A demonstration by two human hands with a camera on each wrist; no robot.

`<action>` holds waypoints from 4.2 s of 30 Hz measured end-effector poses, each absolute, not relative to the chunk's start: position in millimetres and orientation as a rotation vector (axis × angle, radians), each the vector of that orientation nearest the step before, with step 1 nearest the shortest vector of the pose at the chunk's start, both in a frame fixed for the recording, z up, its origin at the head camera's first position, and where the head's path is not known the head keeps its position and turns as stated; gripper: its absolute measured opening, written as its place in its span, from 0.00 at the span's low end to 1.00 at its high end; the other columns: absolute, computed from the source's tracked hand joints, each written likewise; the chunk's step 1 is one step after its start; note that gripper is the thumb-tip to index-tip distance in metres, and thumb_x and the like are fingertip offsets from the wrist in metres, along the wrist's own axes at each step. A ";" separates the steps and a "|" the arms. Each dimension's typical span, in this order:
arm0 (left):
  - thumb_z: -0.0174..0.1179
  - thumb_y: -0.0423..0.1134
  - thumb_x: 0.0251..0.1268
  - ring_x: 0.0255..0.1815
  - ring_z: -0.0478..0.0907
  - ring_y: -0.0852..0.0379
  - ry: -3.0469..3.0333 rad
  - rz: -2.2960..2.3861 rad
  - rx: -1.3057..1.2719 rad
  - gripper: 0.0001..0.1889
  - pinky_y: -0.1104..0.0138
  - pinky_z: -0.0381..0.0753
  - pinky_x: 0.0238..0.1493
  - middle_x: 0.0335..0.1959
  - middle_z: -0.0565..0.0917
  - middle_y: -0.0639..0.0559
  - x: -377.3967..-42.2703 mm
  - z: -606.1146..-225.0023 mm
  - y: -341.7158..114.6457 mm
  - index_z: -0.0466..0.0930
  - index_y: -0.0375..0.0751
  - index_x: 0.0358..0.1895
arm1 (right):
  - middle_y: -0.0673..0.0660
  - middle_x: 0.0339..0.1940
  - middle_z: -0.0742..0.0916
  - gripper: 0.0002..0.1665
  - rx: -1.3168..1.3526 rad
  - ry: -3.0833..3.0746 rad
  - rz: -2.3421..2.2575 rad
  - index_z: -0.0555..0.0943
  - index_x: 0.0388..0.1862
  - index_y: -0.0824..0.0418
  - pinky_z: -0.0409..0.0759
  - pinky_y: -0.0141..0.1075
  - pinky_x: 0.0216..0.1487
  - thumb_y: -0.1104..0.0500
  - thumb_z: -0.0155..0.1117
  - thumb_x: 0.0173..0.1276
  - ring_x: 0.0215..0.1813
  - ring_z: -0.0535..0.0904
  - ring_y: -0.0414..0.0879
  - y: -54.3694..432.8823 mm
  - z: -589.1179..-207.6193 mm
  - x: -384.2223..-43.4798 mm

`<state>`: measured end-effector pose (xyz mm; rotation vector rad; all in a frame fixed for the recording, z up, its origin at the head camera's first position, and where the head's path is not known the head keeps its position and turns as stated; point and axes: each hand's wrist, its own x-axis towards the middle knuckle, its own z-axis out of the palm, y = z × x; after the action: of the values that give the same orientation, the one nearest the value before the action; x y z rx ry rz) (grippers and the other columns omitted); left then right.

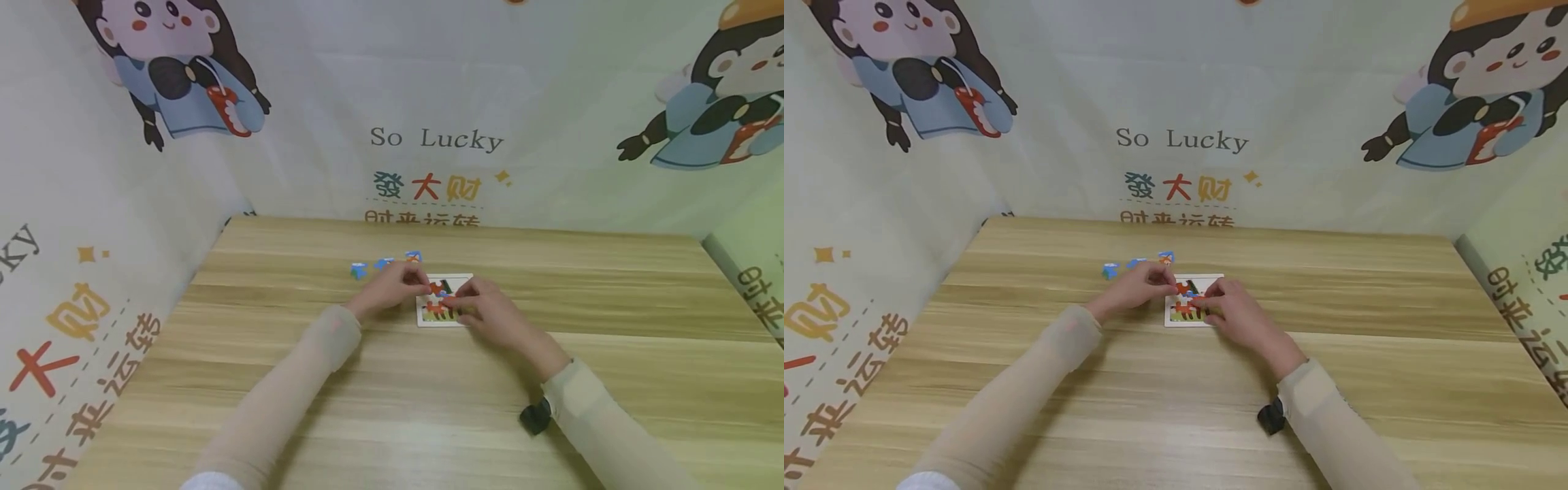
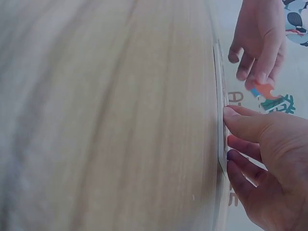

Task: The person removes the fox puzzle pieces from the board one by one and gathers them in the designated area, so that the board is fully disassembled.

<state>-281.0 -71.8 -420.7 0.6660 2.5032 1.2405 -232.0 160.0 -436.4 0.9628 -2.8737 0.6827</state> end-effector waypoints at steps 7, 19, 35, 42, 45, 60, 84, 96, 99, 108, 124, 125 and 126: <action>0.63 0.35 0.67 0.39 0.80 0.57 2.503 1.356 0.503 0.03 0.71 0.73 0.39 0.39 0.87 0.46 -281.7 -412.7 -91.3 0.80 0.39 0.37 | 0.61 0.51 0.81 0.21 0.931 -2.905 0.654 0.84 0.58 0.56 0.76 0.48 0.56 0.64 0.69 0.65 0.54 0.75 0.55 158.7 -434.4 -229.9; 0.58 0.36 0.72 0.42 0.77 0.52 2.618 1.296 0.497 0.14 0.68 0.74 0.38 0.46 0.84 0.42 -274.6 -407.8 -146.0 0.82 0.41 0.56 | 0.61 0.52 0.81 0.22 0.928 -2.897 0.666 0.84 0.58 0.56 0.76 0.49 0.57 0.64 0.69 0.65 0.55 0.75 0.56 158.2 -433.6 -228.8; 0.47 0.29 0.71 0.47 0.76 0.51 2.528 1.395 0.183 0.20 0.67 0.85 0.46 0.51 0.75 0.39 -264.3 -415.9 -211.2 0.74 0.31 0.63 | 0.61 0.51 0.81 0.22 0.917 -2.897 0.681 0.84 0.58 0.56 0.76 0.49 0.56 0.64 0.69 0.65 0.55 0.75 0.56 158.4 -435.8 -224.7; 0.52 0.31 0.74 0.59 0.77 0.43 2.648 1.248 0.143 0.17 0.66 0.81 0.46 0.58 0.79 0.35 -271.1 -420.0 -212.3 0.75 0.33 0.62 | 0.61 0.52 0.81 0.22 0.919 -2.880 0.683 0.84 0.58 0.56 0.76 0.50 0.57 0.64 0.69 0.64 0.56 0.75 0.56 157.5 -437.4 -225.3; 0.54 0.31 0.74 0.58 0.79 0.44 2.645 1.239 0.154 0.16 0.67 0.80 0.46 0.58 0.81 0.35 -275.5 -419.4 -210.7 0.76 0.34 0.61 | 0.61 0.52 0.81 0.22 0.919 -2.873 0.690 0.84 0.58 0.56 0.76 0.50 0.56 0.64 0.69 0.65 0.55 0.75 0.56 156.9 -435.8 -226.3; 0.57 0.28 0.70 0.54 0.83 0.48 2.460 1.268 0.236 0.18 0.65 0.85 0.49 0.58 0.83 0.35 -287.0 -416.9 -197.7 0.74 0.30 0.61 | 0.61 0.51 0.81 0.22 0.921 -2.880 0.708 0.85 0.57 0.56 0.76 0.49 0.54 0.64 0.70 0.64 0.54 0.75 0.56 158.9 -436.1 -228.2; 0.69 0.33 0.61 0.51 0.79 0.45 2.776 1.028 0.360 0.22 0.55 0.79 0.57 0.50 0.80 0.39 -293.4 -413.3 -179.5 0.75 0.33 0.57 | 0.60 0.52 0.81 0.22 0.927 -2.859 0.712 0.85 0.58 0.56 0.76 0.49 0.55 0.64 0.70 0.63 0.55 0.75 0.55 159.7 -436.0 -229.9; 0.61 0.33 0.69 0.49 0.83 0.49 2.678 1.142 0.509 0.11 0.61 0.82 0.54 0.47 0.86 0.42 -290.3 -410.8 -135.2 0.81 0.36 0.52 | 0.59 0.51 0.82 0.22 0.925 -2.863 0.712 0.85 0.57 0.55 0.76 0.48 0.55 0.64 0.71 0.63 0.55 0.75 0.55 160.7 -435.5 -230.1; 0.60 0.31 0.69 0.51 0.84 0.51 2.589 1.187 0.534 0.11 0.63 0.82 0.54 0.49 0.87 0.43 -289.2 -410.0 -114.7 0.81 0.36 0.52 | 0.59 0.51 0.82 0.22 0.930 -2.860 0.712 0.85 0.57 0.55 0.76 0.48 0.55 0.63 0.71 0.63 0.55 0.76 0.55 160.8 -435.4 -230.2; 0.57 0.29 0.71 0.60 0.82 0.49 2.446 1.171 0.676 0.14 0.64 0.80 0.61 0.56 0.85 0.41 -287.2 -411.8 -65.3 0.79 0.34 0.57 | 0.59 0.52 0.82 0.20 0.946 -2.850 0.694 0.85 0.56 0.55 0.77 0.49 0.56 0.62 0.70 0.64 0.55 0.77 0.55 161.9 -436.1 -229.9; 0.63 0.29 0.64 0.55 0.82 0.52 2.548 1.036 0.628 0.16 0.63 0.80 0.59 0.52 0.86 0.47 -285.8 -421.4 -38.1 0.79 0.39 0.55 | 0.60 0.48 0.81 0.19 0.945 -2.825 0.706 0.87 0.53 0.57 0.77 0.46 0.52 0.64 0.72 0.61 0.51 0.75 0.54 161.2 -439.6 -230.5; 0.64 0.29 0.63 0.54 0.82 0.52 2.559 1.028 0.618 0.16 0.63 0.80 0.58 0.51 0.86 0.47 -286.7 -421.6 -36.2 0.80 0.39 0.54 | 0.60 0.48 0.81 0.19 0.945 -2.821 0.712 0.87 0.52 0.57 0.77 0.46 0.51 0.64 0.72 0.61 0.51 0.75 0.53 160.9 -439.6 -230.7; 0.64 0.28 0.63 0.53 0.82 0.52 2.572 1.016 0.609 0.15 0.63 0.80 0.57 0.50 0.86 0.47 -287.6 -421.5 -34.4 0.81 0.39 0.53 | 0.60 0.47 0.81 0.19 0.949 -2.816 0.717 0.87 0.52 0.57 0.76 0.46 0.51 0.64 0.72 0.61 0.51 0.75 0.53 160.6 -439.5 -231.1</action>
<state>-287.6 -34.4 -421.5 0.6091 2.5723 1.0164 -231.1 160.6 -439.5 0.9485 -2.8164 0.7175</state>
